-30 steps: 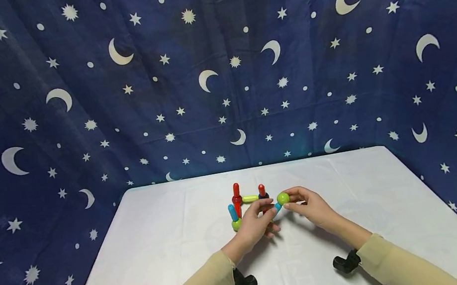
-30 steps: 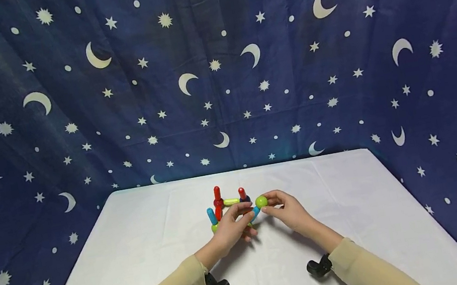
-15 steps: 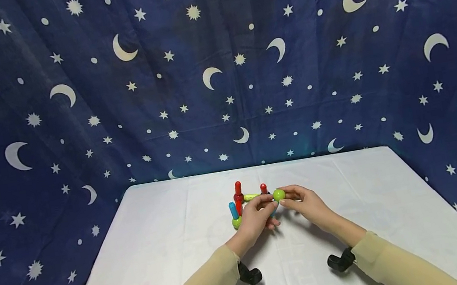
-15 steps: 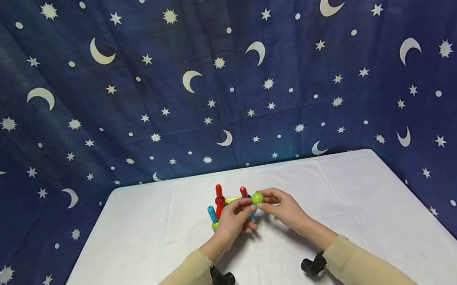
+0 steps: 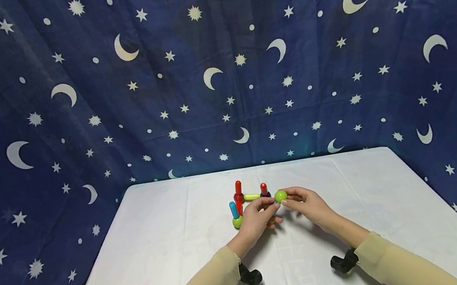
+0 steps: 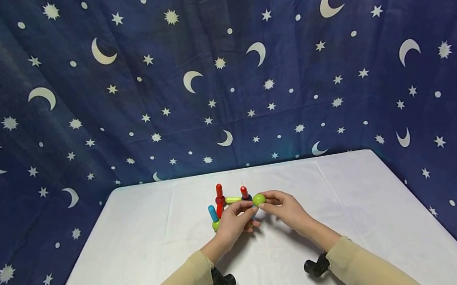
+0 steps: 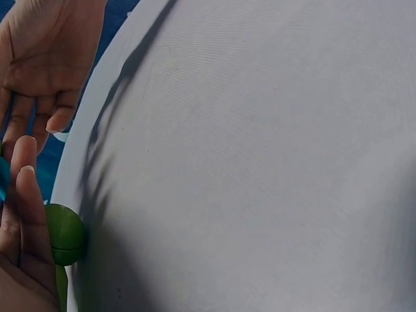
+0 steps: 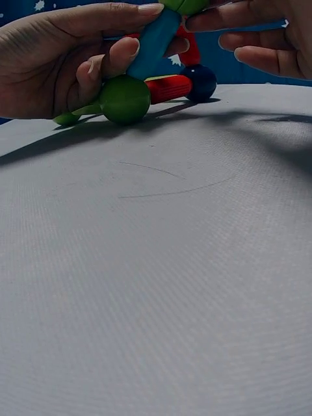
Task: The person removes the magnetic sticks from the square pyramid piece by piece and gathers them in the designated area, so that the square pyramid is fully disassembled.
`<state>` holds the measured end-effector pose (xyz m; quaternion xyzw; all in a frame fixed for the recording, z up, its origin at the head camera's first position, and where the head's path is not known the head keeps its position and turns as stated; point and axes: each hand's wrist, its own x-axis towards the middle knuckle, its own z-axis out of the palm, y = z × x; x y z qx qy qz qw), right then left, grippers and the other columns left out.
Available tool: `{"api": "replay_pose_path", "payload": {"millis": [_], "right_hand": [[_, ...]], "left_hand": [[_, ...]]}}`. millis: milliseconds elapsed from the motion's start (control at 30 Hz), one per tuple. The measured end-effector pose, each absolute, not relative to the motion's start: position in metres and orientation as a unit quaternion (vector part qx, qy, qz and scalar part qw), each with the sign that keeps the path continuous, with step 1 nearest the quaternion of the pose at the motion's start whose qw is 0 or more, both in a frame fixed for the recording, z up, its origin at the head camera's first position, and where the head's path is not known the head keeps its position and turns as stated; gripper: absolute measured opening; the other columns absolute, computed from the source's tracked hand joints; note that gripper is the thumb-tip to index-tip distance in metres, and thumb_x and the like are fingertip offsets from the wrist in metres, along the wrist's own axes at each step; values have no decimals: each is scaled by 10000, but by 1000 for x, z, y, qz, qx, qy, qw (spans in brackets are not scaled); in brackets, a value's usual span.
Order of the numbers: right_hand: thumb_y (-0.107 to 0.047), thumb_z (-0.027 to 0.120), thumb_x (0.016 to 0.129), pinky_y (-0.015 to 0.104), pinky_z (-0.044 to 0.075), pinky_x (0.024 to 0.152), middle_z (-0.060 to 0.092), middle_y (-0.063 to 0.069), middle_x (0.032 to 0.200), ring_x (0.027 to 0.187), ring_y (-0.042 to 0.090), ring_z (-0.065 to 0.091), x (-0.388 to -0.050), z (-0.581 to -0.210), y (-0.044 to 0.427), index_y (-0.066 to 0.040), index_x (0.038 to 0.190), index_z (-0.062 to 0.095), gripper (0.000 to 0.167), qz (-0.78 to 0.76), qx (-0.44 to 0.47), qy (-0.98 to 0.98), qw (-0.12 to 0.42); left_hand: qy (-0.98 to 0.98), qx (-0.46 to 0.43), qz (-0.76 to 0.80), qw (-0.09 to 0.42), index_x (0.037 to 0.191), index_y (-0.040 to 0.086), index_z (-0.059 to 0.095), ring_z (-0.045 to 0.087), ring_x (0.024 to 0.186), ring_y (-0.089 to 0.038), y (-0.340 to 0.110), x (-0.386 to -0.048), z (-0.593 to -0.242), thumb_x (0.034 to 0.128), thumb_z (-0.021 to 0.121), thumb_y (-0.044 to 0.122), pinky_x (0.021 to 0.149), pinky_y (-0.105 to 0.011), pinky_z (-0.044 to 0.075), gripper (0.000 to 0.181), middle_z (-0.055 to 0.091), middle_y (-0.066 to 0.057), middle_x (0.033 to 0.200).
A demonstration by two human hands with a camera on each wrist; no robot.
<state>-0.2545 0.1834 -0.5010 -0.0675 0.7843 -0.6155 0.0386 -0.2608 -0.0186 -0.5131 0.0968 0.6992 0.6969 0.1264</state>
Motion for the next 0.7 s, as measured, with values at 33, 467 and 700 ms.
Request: {"api": "replay_pose_path", "payload": {"millis": [33, 467, 700], "right_hand": [[-327, 745, 958, 419, 519, 870, 690, 99, 1229, 1091, 180, 625, -254, -501, 183, -53, 1361, 625, 502, -616, -68, 784, 39], [-297, 764, 943, 462, 527, 896, 690, 90, 1217, 1092, 199, 633, -256, -500, 182, -94, 1374, 635, 494, -633, -79, 769, 39], [-340, 741, 961, 430, 524, 892, 676, 120, 1250, 1083, 189, 632, -267, -499, 193, -37, 1382, 601, 537, -609, -52, 791, 27]], "left_hand": [[700, 95, 697, 125, 1222, 72, 675, 750, 760, -205, -18, -261, -513, 973, 731, 287, 631, -296, 579, 334, 675, -129, 1094], [698, 92, 700, 124, 1168, 91, 690, 746, 735, -207, -19, -261, -513, 960, 742, 300, 583, -272, 561, 300, 674, -56, 1043], [708, 112, 685, 129, 1157, 144, 714, 740, 721, -190, -21, -259, -512, 963, 738, 312, 568, -286, 542, 257, 667, -44, 1018]]}}
